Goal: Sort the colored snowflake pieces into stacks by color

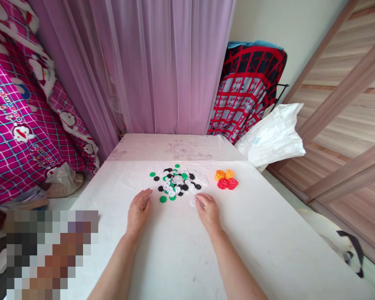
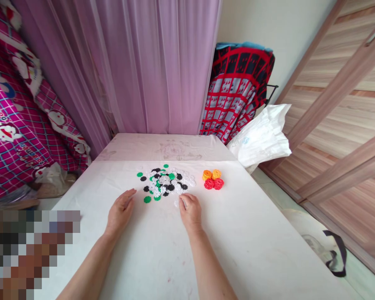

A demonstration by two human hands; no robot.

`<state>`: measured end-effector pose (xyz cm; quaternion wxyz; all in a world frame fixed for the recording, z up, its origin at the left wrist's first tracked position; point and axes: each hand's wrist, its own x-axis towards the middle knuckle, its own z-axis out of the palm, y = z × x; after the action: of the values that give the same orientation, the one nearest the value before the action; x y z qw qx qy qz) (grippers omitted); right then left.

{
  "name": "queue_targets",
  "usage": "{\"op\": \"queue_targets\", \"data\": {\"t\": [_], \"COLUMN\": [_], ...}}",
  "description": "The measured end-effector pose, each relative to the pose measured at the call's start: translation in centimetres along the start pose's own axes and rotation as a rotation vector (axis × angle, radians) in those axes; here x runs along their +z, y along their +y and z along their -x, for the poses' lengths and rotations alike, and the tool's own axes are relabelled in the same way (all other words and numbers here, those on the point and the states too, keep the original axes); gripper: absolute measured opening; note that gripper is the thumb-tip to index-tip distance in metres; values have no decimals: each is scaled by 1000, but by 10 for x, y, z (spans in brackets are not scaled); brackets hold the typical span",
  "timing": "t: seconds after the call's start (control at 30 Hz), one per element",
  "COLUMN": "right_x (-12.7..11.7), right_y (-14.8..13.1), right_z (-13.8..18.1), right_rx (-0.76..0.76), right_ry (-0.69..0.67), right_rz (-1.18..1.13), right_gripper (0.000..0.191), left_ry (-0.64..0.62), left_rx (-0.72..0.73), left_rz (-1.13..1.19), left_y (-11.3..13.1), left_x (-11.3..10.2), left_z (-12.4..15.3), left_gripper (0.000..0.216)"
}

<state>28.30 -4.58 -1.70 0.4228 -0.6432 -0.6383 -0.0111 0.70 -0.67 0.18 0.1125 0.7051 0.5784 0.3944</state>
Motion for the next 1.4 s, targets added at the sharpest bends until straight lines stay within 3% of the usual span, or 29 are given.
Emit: {"op": "queue_targets", "data": {"t": [0.13,0.3,0.57,0.83,1.4], "right_x": [-11,-16,-14,-15,-19], "right_y": [19,19,17,0,-17], "right_z": [-13,-22,-24,-1,0], "right_rx": [146,111,69,-4,-1], "right_ry": [6,-104,-96,-94,-225], "right_rz": [206,336,345,56,171], "right_gripper": [26,25,14,13,9], "left_ry": [40,-46,-67,-86,-86], "left_rx": [-122,-102,-60,-46,-49], "left_rz": [-20,-79,-121,-130,-131], "left_y": [-11,-7,-4,-4,-1], "left_x": [-11,-13,-13,-14,-15], "left_z": [-9,-13,-12,-11,-12], "left_gripper": [36,37,36,38,38]}}
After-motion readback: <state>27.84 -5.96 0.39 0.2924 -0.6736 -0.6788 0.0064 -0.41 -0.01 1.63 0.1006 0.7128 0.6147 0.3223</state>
